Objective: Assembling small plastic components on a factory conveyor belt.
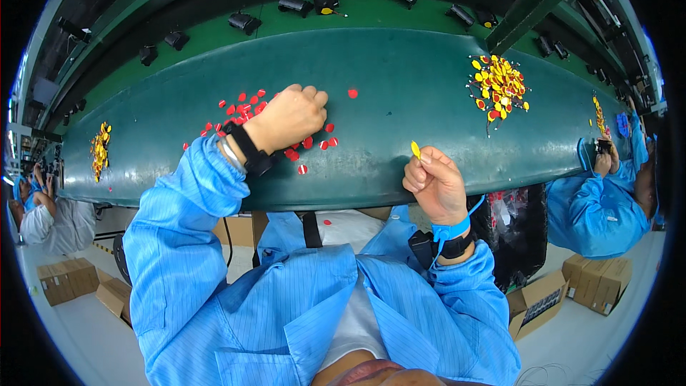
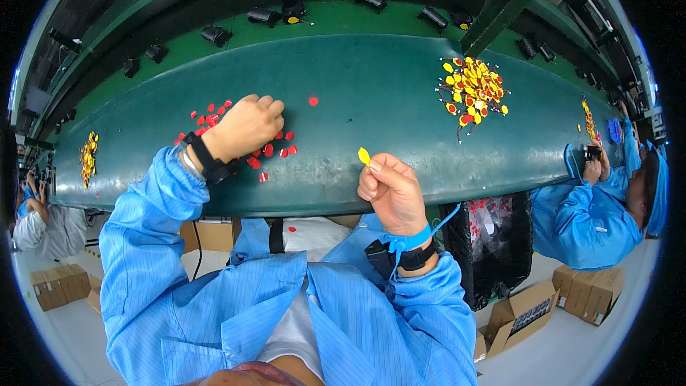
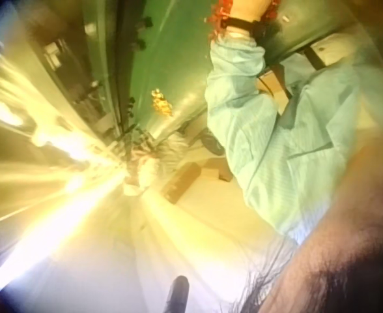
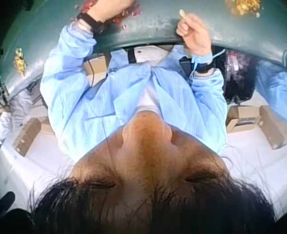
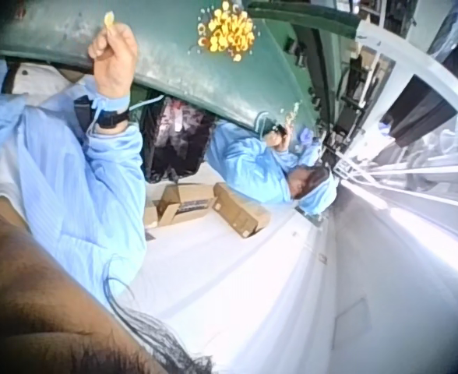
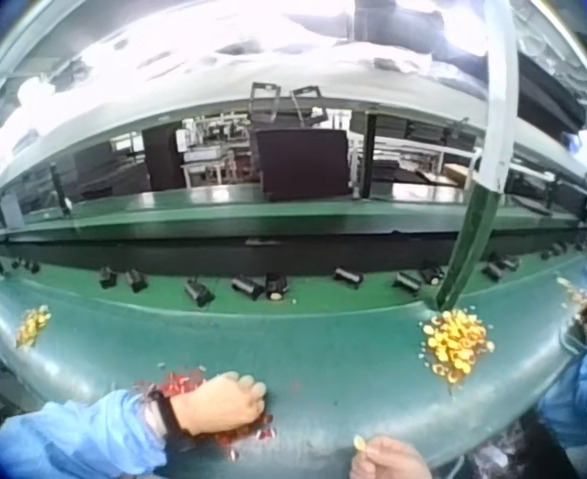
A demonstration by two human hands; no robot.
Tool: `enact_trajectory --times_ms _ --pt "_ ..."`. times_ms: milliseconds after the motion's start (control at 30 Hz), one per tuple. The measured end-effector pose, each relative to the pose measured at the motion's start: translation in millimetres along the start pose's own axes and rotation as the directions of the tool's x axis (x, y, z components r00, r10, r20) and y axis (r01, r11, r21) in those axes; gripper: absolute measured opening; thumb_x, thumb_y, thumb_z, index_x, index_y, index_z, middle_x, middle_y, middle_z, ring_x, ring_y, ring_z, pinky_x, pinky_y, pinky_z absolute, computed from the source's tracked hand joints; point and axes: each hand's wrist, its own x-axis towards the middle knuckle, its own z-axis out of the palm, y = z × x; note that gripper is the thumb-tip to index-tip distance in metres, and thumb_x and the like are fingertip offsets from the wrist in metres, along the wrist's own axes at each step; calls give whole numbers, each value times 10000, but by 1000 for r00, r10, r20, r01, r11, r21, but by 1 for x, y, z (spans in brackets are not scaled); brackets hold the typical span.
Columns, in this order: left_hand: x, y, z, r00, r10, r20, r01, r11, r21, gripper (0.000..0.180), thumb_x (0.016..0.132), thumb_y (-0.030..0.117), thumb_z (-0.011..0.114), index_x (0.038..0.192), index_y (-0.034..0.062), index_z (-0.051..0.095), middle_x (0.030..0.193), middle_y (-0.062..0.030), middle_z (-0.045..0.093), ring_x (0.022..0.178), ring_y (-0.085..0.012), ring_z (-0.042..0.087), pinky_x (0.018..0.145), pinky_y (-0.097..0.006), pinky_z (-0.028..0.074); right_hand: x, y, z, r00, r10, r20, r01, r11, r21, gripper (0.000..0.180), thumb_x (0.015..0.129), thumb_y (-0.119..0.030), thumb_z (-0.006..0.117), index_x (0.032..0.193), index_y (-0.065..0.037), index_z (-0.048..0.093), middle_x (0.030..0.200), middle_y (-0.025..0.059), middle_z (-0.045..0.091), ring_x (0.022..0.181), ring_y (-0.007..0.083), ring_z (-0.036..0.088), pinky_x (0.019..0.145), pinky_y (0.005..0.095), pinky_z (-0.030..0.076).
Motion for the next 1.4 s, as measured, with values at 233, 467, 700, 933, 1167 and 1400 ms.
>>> enact_trajectory --times_ms 233,467,700,933,1167,1400 --pt "-33 -12 -19 978 -202 -46 181 939 -291 68 650 68 627 714 59 605 787 -70 541 737 -250 569 620 -357 490 -3 -9 -12 999 -31 -26 31 999 19 107 898 -114 523 812 -50 531 639 44 507 560 120 418 522 253 320" --pt "-58 -50 -15 693 -721 13 577 544 -609 294 651 -52 561 895 72 665 814 -85 582 669 -234 562 614 -329 473 2 -9 -12 977 -161 -138 117 952 -283 115 889 -93 549 794 -30 542 641 34 518 560 97 429 525 238 335" --pt "-110 -117 33 390 -845 366 611 -60 -790 154 798 52 628 936 -10 654 746 10 599 636 -60 508 576 -228 446 4 8 -20 906 -390 -166 199 737 -646 99 876 -56 572 790 -9 562 652 18 546 577 65 471 537 199 373" --pt "-120 -127 62 463 -781 419 589 -82 -804 138 786 76 630 849 -33 684 764 -64 665 681 -110 593 654 -263 491 8 20 -22 829 -545 -126 217 520 -826 71 846 2 581 779 6 557 656 22 560 571 56 494 531 193 398" --pt "-124 -105 48 454 -744 491 663 -87 -744 129 761 63 633 827 -37 679 719 -65 657 668 -100 591 635 -263 486 10 23 -25 811 -579 -80 245 460 -853 66 850 -1 574 787 6 556 658 36 561 573 68 503 542 197 407" --pt "-150 -109 55 401 -803 441 571 -157 -806 108 753 58 640 817 -27 654 703 -30 629 629 -80 552 573 -228 447 9 21 -23 818 -574 -26 274 430 -860 82 880 -28 561 804 -3 541 671 30 541 574 75 487 537 196 388"
